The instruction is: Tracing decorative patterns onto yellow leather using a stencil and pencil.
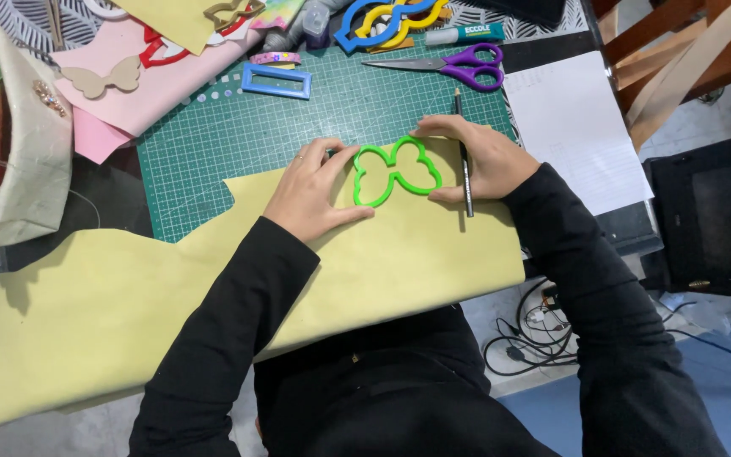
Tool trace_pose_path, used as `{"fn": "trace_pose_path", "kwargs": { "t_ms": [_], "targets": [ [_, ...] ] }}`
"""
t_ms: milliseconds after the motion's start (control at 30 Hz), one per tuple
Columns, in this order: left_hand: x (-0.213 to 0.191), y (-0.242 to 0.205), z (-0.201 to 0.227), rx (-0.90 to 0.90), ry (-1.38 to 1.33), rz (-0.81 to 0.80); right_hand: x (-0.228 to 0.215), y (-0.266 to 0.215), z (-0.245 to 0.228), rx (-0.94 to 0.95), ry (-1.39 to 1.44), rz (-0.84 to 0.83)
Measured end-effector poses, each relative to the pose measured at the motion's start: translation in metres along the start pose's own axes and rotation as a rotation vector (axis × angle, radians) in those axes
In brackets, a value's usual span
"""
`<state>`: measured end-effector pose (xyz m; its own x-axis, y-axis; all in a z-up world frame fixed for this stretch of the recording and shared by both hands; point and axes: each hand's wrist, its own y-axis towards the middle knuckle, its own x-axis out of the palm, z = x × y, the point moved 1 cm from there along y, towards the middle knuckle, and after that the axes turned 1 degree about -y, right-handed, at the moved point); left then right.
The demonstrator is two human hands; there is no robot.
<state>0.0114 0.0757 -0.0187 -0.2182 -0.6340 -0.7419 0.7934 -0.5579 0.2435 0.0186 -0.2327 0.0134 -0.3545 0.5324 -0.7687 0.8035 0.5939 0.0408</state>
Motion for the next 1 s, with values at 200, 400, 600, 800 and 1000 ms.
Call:
{"fn": "trace_pose_path", "kwargs": {
  "t_ms": [200,400,600,800,1000],
  "targets": [
    [-0.0003,0.0034,0.0004,0.002,0.009,-0.008,-0.0013,-0.0008,-0.0031,-0.015,0.037,0.02],
    [-0.0053,0.0032,0.0041,-0.002,0.001,-0.043,0.0013,0.0012,-0.0042,-0.003,0.061,0.027],
    [-0.0041,0.0038,0.0011,-0.013,-0.019,-0.043,0.002,0.0007,-0.0026,-0.017,0.034,0.022],
    [-0.0038,0.0041,-0.0002,-0.04,-0.055,-0.05,0.0026,0.001,-0.0017,-0.017,0.014,0.015],
    [-0.0027,0.0049,-0.0023,-0.051,-0.078,-0.051,0.003,0.0024,-0.0039,-0.014,0.008,0.013]
  ]
}}
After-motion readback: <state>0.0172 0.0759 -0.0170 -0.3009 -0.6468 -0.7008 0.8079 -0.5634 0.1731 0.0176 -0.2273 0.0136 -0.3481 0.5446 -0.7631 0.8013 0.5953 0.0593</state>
